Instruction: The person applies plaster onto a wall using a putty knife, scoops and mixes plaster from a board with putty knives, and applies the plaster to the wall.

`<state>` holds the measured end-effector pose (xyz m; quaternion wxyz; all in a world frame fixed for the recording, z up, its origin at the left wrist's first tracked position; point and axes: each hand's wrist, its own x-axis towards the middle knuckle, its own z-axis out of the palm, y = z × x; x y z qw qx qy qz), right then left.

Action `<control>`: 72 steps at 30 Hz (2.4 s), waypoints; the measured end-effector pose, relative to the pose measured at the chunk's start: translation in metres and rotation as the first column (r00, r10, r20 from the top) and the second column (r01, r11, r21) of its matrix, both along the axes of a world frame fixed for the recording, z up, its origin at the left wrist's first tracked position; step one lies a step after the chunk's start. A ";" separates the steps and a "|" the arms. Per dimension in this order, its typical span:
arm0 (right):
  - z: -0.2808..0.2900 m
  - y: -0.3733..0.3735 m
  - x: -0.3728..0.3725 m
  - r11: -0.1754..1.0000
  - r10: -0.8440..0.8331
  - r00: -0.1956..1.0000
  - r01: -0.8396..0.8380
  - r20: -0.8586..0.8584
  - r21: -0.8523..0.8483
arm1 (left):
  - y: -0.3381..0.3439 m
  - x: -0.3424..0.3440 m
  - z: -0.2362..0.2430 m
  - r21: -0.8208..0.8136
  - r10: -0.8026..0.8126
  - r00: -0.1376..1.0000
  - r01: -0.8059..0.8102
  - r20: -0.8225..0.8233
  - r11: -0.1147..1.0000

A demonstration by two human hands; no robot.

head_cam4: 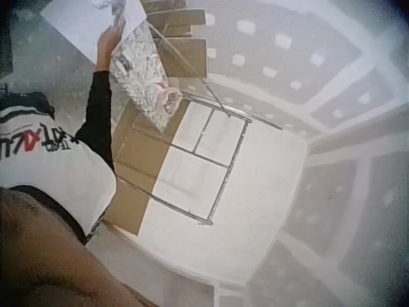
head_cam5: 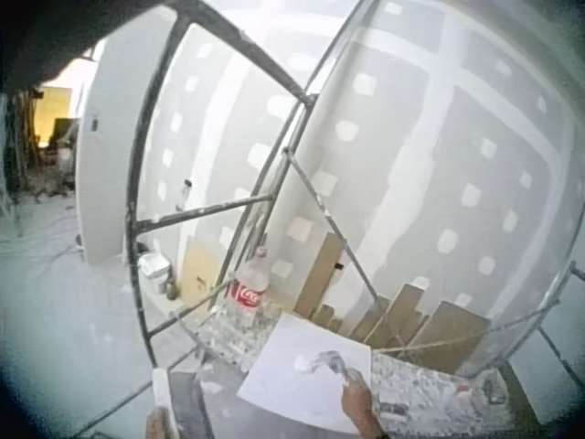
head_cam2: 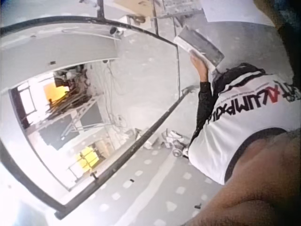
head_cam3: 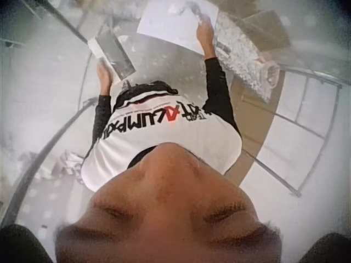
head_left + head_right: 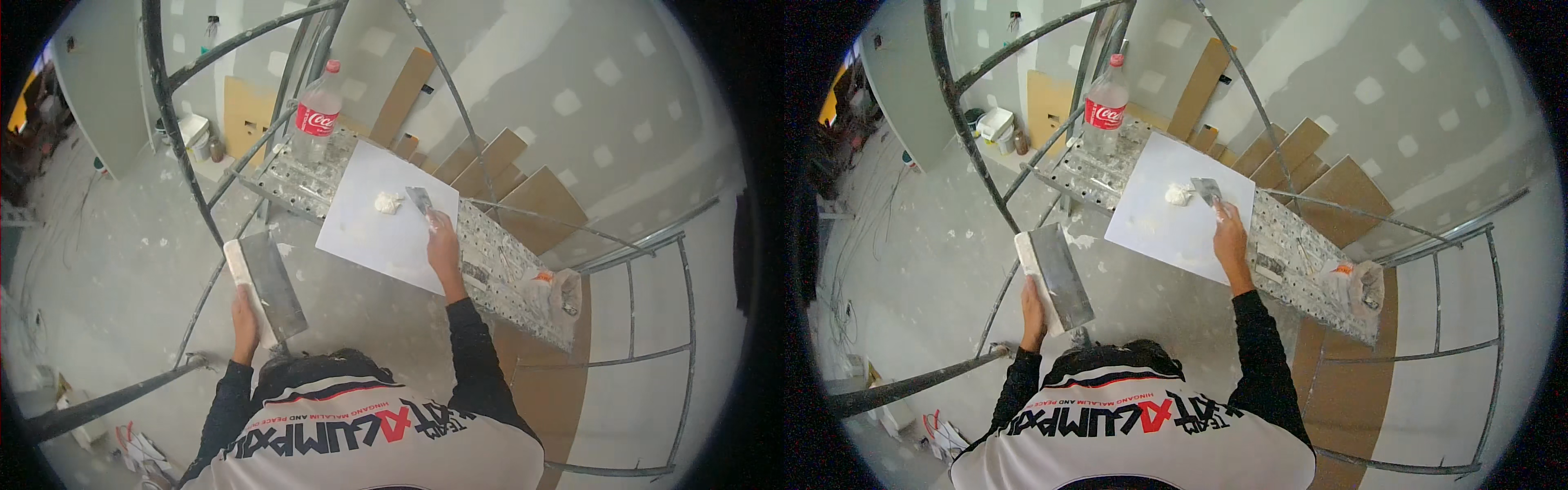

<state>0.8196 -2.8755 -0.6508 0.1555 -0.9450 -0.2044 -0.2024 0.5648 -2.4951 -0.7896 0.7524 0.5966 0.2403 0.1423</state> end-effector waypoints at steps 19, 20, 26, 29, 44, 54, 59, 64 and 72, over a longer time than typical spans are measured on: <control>-0.041 -0.028 0.041 0.851 0.190 0.974 -0.226 -0.124 -0.475 | -0.031 -0.029 -0.020 0.000 0.195 0.964 -0.198 -0.182 0.980; -0.042 -0.032 0.043 0.852 0.194 0.973 -0.230 -0.125 -0.471 | -0.033 -0.026 -0.018 -0.008 0.200 0.962 -0.205 -0.184 0.979; -0.025 -0.033 0.059 0.867 0.174 0.980 -0.198 -0.094 -0.458 | -0.044 -0.031 -0.016 -0.042 0.256 0.959 -0.263 -0.125 0.964; -0.050 -0.034 0.049 0.817 0.249 0.962 -0.272 -0.114 -0.508 | -0.047 -0.034 -0.003 -0.086 0.286 0.949 -0.299 -0.136 0.950; -0.042 -0.022 0.064 0.856 0.193 0.978 -0.209 -0.083 -0.473 | -0.039 -0.046 -0.013 -0.095 0.319 0.947 -0.320 -0.034 0.942; -0.026 -0.018 0.061 0.854 0.123 0.983 -0.173 -0.133 -0.490 | -0.042 -0.042 -0.003 -0.174 0.361 0.933 -0.353 0.011 0.919; -0.023 -0.040 0.082 0.752 0.211 0.951 -0.306 -0.227 -0.583 | -0.038 -0.044 0.006 0.032 0.294 0.954 -0.292 -0.059 0.956; -0.047 -0.015 0.084 0.723 0.174 0.971 -0.239 -0.163 -0.648 | -0.044 -0.038 0.009 -0.048 0.285 0.957 -0.287 -0.050 0.957; -0.032 -0.002 0.089 0.798 0.176 0.974 -0.227 -0.144 -0.559 | -0.044 -0.047 -0.001 -0.056 0.391 0.917 -0.395 -0.072 0.917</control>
